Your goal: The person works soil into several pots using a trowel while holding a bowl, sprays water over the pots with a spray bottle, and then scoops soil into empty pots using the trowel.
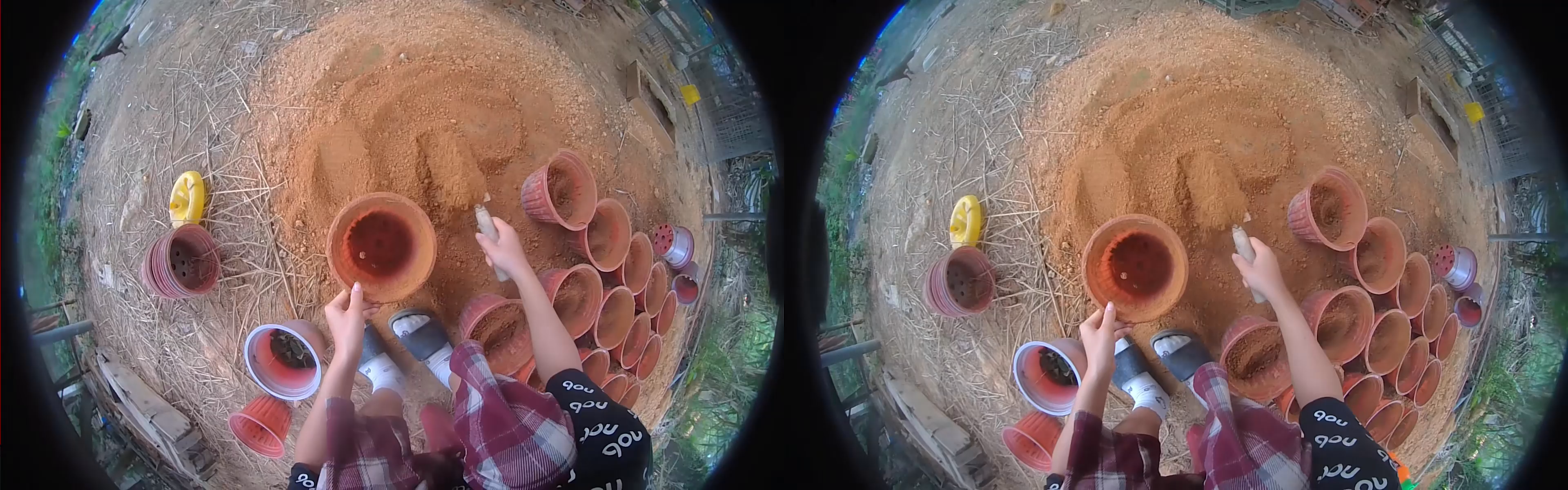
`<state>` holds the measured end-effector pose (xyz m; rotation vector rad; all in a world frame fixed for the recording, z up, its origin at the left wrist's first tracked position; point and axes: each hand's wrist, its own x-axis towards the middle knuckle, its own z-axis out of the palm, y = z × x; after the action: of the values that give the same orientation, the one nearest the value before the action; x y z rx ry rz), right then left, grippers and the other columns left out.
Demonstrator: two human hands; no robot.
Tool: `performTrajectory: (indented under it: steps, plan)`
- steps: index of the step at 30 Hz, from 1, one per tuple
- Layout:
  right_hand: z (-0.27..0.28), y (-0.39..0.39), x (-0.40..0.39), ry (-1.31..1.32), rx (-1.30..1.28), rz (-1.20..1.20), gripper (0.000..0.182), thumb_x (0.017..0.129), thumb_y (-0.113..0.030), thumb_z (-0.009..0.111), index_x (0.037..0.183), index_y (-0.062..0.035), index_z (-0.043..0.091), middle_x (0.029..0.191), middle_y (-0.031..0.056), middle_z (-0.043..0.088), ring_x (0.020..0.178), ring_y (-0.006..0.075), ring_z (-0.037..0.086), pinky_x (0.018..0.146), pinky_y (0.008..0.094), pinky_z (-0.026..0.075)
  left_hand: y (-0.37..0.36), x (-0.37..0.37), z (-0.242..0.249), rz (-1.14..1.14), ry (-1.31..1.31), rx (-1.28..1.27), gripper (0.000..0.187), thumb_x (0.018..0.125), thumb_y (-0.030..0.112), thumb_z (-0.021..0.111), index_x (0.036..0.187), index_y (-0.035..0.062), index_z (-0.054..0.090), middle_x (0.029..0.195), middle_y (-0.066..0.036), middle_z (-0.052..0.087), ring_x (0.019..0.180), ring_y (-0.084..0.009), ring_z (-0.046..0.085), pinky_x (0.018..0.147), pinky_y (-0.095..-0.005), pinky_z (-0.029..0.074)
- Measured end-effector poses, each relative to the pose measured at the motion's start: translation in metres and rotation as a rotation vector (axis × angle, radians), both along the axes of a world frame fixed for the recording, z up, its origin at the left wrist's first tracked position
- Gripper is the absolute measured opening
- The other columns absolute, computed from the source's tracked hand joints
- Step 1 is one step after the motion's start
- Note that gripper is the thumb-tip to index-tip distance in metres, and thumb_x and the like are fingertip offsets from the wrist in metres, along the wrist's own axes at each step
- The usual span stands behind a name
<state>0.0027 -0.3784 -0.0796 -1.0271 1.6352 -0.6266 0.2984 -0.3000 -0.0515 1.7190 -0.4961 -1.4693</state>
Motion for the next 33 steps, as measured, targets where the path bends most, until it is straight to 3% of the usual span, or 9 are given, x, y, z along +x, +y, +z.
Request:
performTrajectory:
  steps: [8, 10, 13, 17, 22, 27, 29, 33]
  plan:
    - [0.087, 0.035, 0.030, 0.167, -0.278, 0.193, 0.029, 0.078, -0.013, 0.060, 0.103, -0.0002, 0.053, 0.077, 0.0152, 0.060, 0.069, 0.0262, 0.061, 0.064, 0.0347, 0.047, -0.018, -0.018, 0.020, -0.037, -0.050, -0.068, 0.029, 0.090, 0.020, 0.053, 0.087, -0.0080, 0.059, 0.075, -0.012, 0.061, 0.061, -0.0148, 0.062, 0.055, -0.0230, 0.051]
    - [0.092, 0.042, 0.047, 0.211, -0.303, 0.232, 0.031, 0.078, -0.013, 0.059, 0.107, -0.0019, 0.052, 0.082, 0.0200, 0.061, 0.077, 0.0340, 0.062, 0.068, 0.0375, 0.047, -0.018, -0.019, 0.020, -0.031, -0.046, -0.081, 0.029, 0.090, 0.020, 0.053, 0.088, -0.0082, 0.059, 0.075, -0.012, 0.062, 0.061, -0.0142, 0.061, 0.055, -0.0227, 0.051]
    - [0.073, 0.050, 0.055, 0.358, -0.306, 0.277, 0.036, 0.077, -0.013, 0.059, 0.110, -0.0029, 0.051, 0.084, 0.0221, 0.061, 0.079, 0.0393, 0.060, 0.068, 0.0410, 0.047, -0.018, -0.019, 0.017, -0.026, -0.041, -0.098, 0.028, 0.090, 0.019, 0.054, 0.088, -0.0082, 0.059, 0.074, -0.011, 0.062, 0.061, -0.0139, 0.061, 0.055, -0.0223, 0.051]
    - [0.065, 0.049, 0.056, 0.553, -0.521, 0.199, 0.044, 0.075, -0.010, 0.059, 0.117, -0.0062, 0.049, 0.089, 0.0196, 0.060, 0.079, 0.0374, 0.059, 0.067, 0.0429, 0.047, -0.017, -0.015, 0.011, -0.027, -0.041, -0.104, 0.028, 0.090, 0.019, 0.054, 0.087, -0.0080, 0.059, 0.074, -0.011, 0.061, 0.060, -0.0139, 0.061, 0.054, -0.0225, 0.051]
    - [0.067, 0.013, 0.035, 0.803, -0.559, 0.155, 0.044, 0.076, -0.009, 0.057, 0.119, -0.0091, 0.048, 0.084, 0.0168, 0.060, 0.074, 0.0358, 0.059, 0.063, 0.0447, 0.047, -0.016, -0.007, 0.008, -0.034, -0.019, -0.078, 0.028, 0.090, 0.019, 0.054, 0.085, -0.0083, 0.058, 0.073, -0.012, 0.061, 0.059, -0.0146, 0.060, 0.054, -0.0232, 0.051]
    - [-0.002, -0.057, -0.011, 0.950, -0.202, 0.053, 0.036, 0.079, -0.013, 0.055, 0.113, -0.0068, 0.047, 0.083, 0.0204, 0.060, 0.078, 0.0375, 0.060, 0.065, 0.0457, 0.048, -0.014, -0.004, 0.005, -0.052, -0.020, -0.070, 0.029, 0.090, 0.019, 0.054, 0.085, -0.0085, 0.058, 0.073, -0.013, 0.062, 0.060, -0.0151, 0.061, 0.055, -0.0234, 0.051]
    - [-0.039, -0.074, -0.023, 0.860, 0.006, 0.139, 0.036, 0.079, -0.017, 0.055, 0.111, -0.0031, 0.046, 0.087, 0.0247, 0.060, 0.084, 0.0398, 0.060, 0.072, 0.0471, 0.048, -0.013, -0.002, 0.004, -0.052, -0.007, -0.075, 0.028, 0.090, 0.019, 0.054, 0.086, -0.0084, 0.059, 0.073, -0.013, 0.062, 0.060, -0.0150, 0.061, 0.055, -0.0232, 0.051]
    - [-0.057, -0.068, 0.013, 0.645, 0.001, 0.219, 0.040, 0.078, -0.020, 0.056, 0.109, 0.0011, 0.044, 0.092, 0.0296, 0.059, 0.088, 0.0439, 0.058, 0.080, 0.0466, 0.047, -0.015, -0.005, 0.004, -0.054, 0.003, -0.089, 0.029, 0.091, 0.020, 0.053, 0.088, -0.0081, 0.059, 0.074, -0.013, 0.063, 0.060, -0.0148, 0.061, 0.055, -0.0229, 0.051]
